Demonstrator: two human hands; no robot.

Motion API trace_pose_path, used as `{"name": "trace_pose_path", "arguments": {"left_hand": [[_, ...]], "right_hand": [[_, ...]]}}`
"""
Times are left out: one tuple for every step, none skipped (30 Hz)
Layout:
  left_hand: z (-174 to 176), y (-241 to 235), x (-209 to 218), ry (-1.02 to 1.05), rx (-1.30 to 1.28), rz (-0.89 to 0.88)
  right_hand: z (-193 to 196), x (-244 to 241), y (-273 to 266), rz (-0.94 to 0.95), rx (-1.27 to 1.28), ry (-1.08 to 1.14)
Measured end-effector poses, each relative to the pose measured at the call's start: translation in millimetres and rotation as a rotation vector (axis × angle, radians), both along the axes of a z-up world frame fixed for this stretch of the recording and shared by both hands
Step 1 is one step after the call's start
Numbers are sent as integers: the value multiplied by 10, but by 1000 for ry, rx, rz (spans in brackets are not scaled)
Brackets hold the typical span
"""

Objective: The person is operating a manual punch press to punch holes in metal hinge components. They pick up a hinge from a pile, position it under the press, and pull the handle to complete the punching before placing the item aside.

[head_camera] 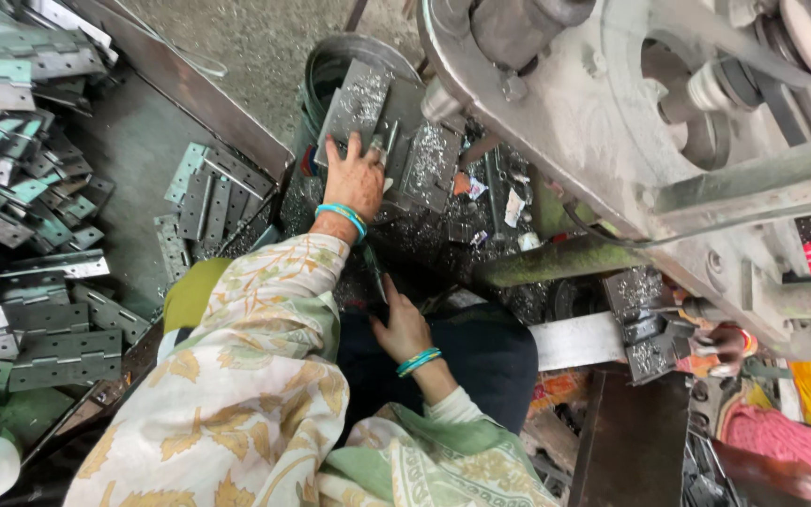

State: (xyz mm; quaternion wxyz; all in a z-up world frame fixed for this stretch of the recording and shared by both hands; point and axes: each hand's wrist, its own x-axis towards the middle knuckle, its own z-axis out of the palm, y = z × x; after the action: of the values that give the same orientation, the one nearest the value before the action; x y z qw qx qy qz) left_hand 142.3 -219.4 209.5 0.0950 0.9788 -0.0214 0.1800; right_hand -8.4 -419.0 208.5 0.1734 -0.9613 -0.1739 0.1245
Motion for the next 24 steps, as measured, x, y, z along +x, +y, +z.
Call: {"name": "trace_pose_path", "arguments": {"left_hand": [[13,-17,-4,42,15,-5],[30,-19,3,84,29,-9],[24,-16,-12,87,23,-12],[17,-11,-23,91,16,-15],[23,-7,-12,92,10,-19],[25,-12,-7,85,9,-14],[23,-17,-6,77,9,-9],[18,-19,0,69,8,-3],[8,-25,2,51,7,-3],[-5,-25,3,33,6,-2],[-14,-19,13,14,1,3],[-19,-7,33,17,-12,-2],[-32,-6,32,24,-25,-8],[-45,-15,23,31,-39,-14],[-51,-30,9,32,-5,-11],[-55,-64,-15,33,29,-7],[-68,-77,-56,38,67,-12],[-81,-63,-77,29,68,-13],[-85,-66,-50,14,61,-10],[-93,-67,-17,-1,55,-7],[-98,-55,17,-5,35,0],[-103,-46,65,-10,15,6],[-121,-63,100,-12,-5,7],[-144,-79,125,4,-21,6]], "right_hand": [[100,74,14,19,-33,-8],[210,145,19,38,-66,-16],[298,184,25,53,-98,-17],[371,246,37,67,-106,-16],[432,324,44,79,-112,-19],[459,363,46,92,-119,-22],[441,361,49,77,-134,-22],[383,336,44,63,-149,-22],[291,296,17,50,-168,-21],[154,202,-7,29,-136,-31],[-12,78,-32,12,-108,-43],[-187,-25,-53,-3,-80,-54],[-363,-126,-66,-14,-39,-93],[-516,-212,-70,-24,3,-131],[-618,-231,-78,-30,48,-171],[-653,-196,-113,-30,49,-130],[-645,-181,-131,-39,53,-85],[-601,-164,-135,-48,57,-40],[-514,-111,-160,-31,39,-44],[-404,-59,-177,-13,22,-48],[-286,-9,-169,6,7,-52],[-163,84,-157,19,-19,-53],[-52,185,-159,26,-46,-53],[21,238,-158,33,-73,-52]]}}
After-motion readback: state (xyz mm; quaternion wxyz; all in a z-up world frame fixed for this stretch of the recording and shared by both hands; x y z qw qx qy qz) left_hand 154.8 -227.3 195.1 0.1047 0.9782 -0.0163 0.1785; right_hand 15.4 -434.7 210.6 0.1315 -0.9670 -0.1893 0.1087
